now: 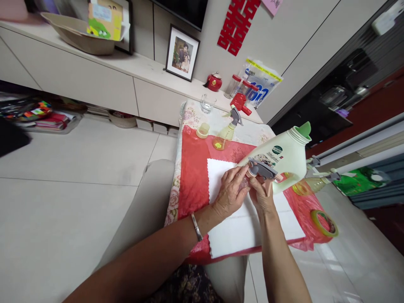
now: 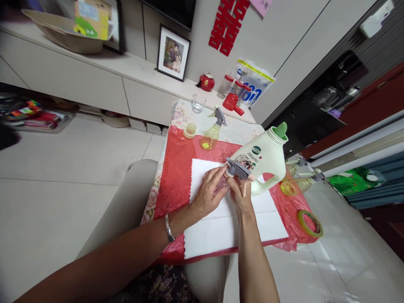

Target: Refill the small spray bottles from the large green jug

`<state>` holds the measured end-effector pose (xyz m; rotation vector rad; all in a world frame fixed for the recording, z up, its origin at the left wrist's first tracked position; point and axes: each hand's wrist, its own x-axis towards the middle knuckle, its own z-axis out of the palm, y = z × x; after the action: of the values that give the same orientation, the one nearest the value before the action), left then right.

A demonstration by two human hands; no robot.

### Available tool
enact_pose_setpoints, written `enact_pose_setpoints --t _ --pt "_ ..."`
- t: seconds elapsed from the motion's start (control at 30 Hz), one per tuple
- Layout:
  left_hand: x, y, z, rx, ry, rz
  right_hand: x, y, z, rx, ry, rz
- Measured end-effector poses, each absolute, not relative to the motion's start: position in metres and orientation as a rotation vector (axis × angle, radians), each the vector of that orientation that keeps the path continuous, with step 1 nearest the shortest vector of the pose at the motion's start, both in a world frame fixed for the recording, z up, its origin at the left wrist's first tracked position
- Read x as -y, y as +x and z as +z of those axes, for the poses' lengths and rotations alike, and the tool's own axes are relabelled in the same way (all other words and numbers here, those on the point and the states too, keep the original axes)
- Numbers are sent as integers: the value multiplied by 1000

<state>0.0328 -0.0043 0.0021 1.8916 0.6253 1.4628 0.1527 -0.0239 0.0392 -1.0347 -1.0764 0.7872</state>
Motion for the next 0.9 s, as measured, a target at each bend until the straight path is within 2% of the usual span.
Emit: enact_pose_setpoints --t 0.67,0.9 --pt "4 33 0 -618 1834 1470 26 164 36 1093 -1073 903" --pt "4 34 0 -629 1801 1455 22 155 40 1074 -1061 845"
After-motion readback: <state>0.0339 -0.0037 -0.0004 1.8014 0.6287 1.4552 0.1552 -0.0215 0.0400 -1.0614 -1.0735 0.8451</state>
